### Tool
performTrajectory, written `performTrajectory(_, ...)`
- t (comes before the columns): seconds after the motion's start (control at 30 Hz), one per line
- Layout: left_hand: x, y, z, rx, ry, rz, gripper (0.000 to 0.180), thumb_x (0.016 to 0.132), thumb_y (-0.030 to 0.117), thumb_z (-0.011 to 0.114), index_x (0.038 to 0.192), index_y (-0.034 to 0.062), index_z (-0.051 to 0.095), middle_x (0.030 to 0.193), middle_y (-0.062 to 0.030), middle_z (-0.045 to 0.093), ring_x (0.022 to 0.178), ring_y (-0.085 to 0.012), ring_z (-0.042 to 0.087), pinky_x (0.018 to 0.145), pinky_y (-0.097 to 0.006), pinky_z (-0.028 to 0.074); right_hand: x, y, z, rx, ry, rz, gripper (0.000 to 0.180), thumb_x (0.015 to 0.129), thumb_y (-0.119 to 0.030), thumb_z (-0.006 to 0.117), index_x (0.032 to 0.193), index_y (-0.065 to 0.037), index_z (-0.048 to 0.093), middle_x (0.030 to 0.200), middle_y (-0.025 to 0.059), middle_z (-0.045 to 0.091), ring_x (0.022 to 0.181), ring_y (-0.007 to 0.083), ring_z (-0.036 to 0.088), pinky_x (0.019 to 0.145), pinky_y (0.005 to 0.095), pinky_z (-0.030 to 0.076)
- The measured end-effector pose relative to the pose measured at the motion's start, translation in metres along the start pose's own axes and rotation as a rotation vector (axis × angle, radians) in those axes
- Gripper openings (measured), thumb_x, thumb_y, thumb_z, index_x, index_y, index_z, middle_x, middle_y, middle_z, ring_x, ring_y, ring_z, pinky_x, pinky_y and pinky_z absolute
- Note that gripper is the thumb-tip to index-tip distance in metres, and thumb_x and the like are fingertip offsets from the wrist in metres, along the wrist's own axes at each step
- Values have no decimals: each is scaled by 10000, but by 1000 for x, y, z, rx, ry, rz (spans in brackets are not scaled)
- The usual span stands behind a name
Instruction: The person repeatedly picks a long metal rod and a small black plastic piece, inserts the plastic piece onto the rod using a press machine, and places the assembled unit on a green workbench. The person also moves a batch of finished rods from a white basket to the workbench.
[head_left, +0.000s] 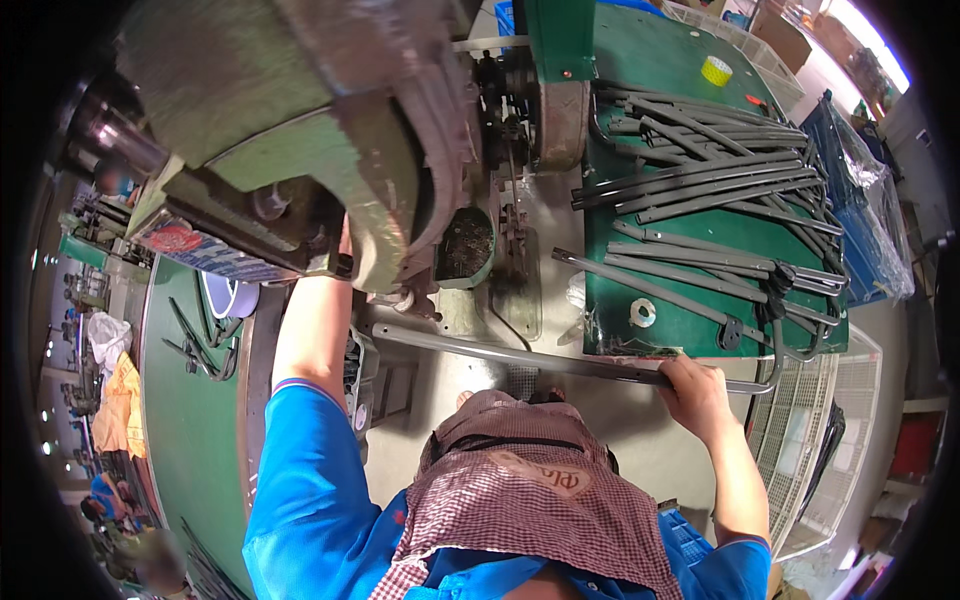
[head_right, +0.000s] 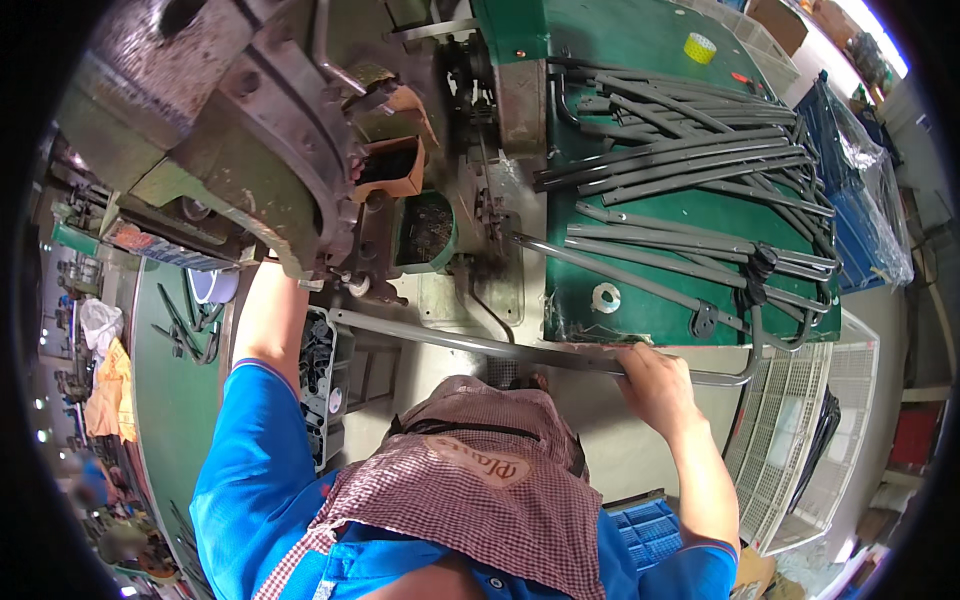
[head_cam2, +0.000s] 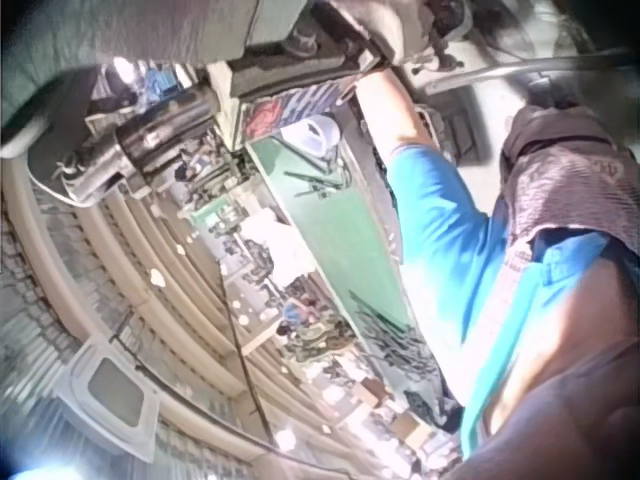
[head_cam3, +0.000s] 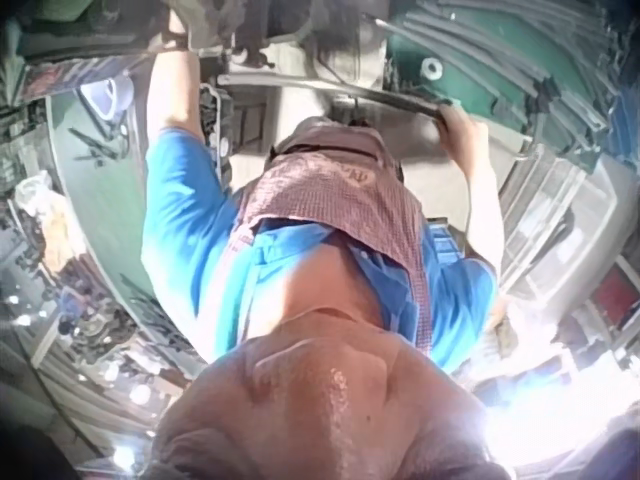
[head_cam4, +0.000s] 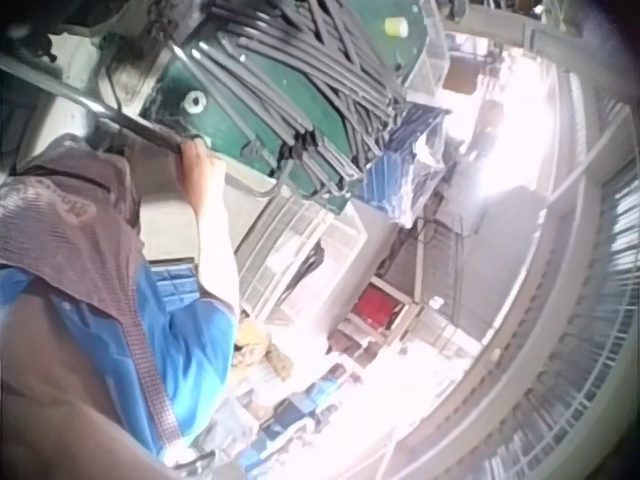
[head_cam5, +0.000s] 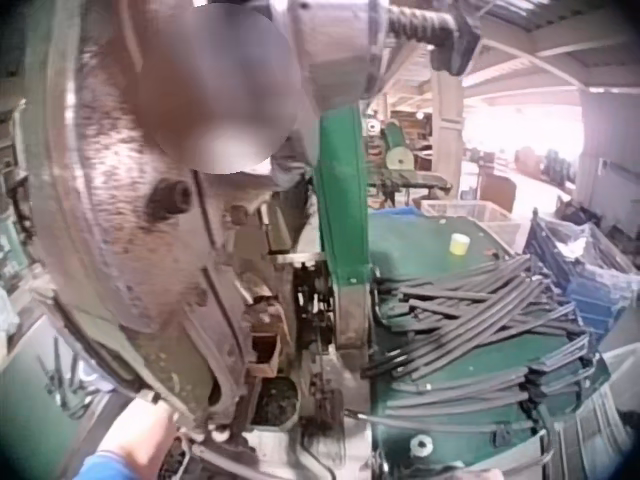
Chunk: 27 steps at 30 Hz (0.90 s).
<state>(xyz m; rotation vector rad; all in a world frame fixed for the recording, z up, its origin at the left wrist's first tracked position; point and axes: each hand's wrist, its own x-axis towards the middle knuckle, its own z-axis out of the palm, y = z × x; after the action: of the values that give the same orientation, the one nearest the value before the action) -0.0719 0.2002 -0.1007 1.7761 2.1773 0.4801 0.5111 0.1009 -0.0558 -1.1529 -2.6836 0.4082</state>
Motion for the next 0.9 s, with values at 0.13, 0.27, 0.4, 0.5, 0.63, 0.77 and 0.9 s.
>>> performTrajectory(0.13, -18, -4, -5, -10, -2, -31, 120, 772, 30, 681, 857, -54, 664, 737, -152, 648, 635, -235, 623, 587, -331, 498, 0, -3, 7, 0, -11, -11, 276, 681, -91, 723, 916, -87, 578, 811, 64, 579, 742, 285, 627, 619, 414, 493)
performTrajectory(0.27, -17, -1, -8, -36, -8, -44, 117, 782, 22, 673, 864, -61, 661, 735, -153, 645, 621, -231, 620, 573, -327, 497, 2, -4, 11, 51, 27, -51, 276, 672, -84, 726, 906, -87, 580, 791, 60, 575, 708, 282, 620, 572, 407, 479)
performTrajectory(0.4, -16, 2, -10, -72, -22, -62, 115, 793, 15, 666, 872, -68, 658, 732, -154, 643, 607, -227, 616, 559, -324, 496, 4, -1, 21, 74, 78, -83, 261, 674, -82, 747, 875, -88, 580, 749, 65, 562, 668, 289, 601, 541, 413, 452)
performTrajectory(0.5, -11, 8, -9, -91, -20, -83, 113, 800, 9, 661, 877, -74, 656, 731, -155, 641, 596, -223, 614, 549, -321, 496, 8, -5, 25, 78, 88, -93, 251, 671, -80, 750, 857, -84, 581, 741, 74, 558, 656, 300, 599, 538, 416, 453)
performTrajectory(0.63, -31, 15, -20, -416, 12, -156, 111, 810, 1, 654, 885, -81, 653, 728, -155, 639, 582, -219, 610, 535, -318, 495, 10, -12, 24, 106, 70, -92, 251, 667, -80, 754, 860, -79, 593, 733, 84, 563, 642, 310, 599, 537, 414, 462)
performTrajectory(0.77, -126, 34, -40, -1090, -116, -357, 109, 820, -6, 646, 892, -88, 651, 726, -156, 636, 567, -214, 607, 521, -314, 494, 8, -14, 28, 136, 50, -75, 270, 660, -77, 755, 889, -80, 612, 736, 87, 576, 638, 308, 603, 540, 409, 471)
performTrajectory(0.9, -164, 62, -38, -1281, -113, -379, 100, 810, -31, 635, 802, -130, 648, 653, -158, 626, 556, -208, 613, 501, -308, 503, 10, -13, 36, 126, 31, -84, 272, 658, -75, 753, 896, -77, 621, 753, 84, 589, 645, 303, 607, 542, 401, 469)
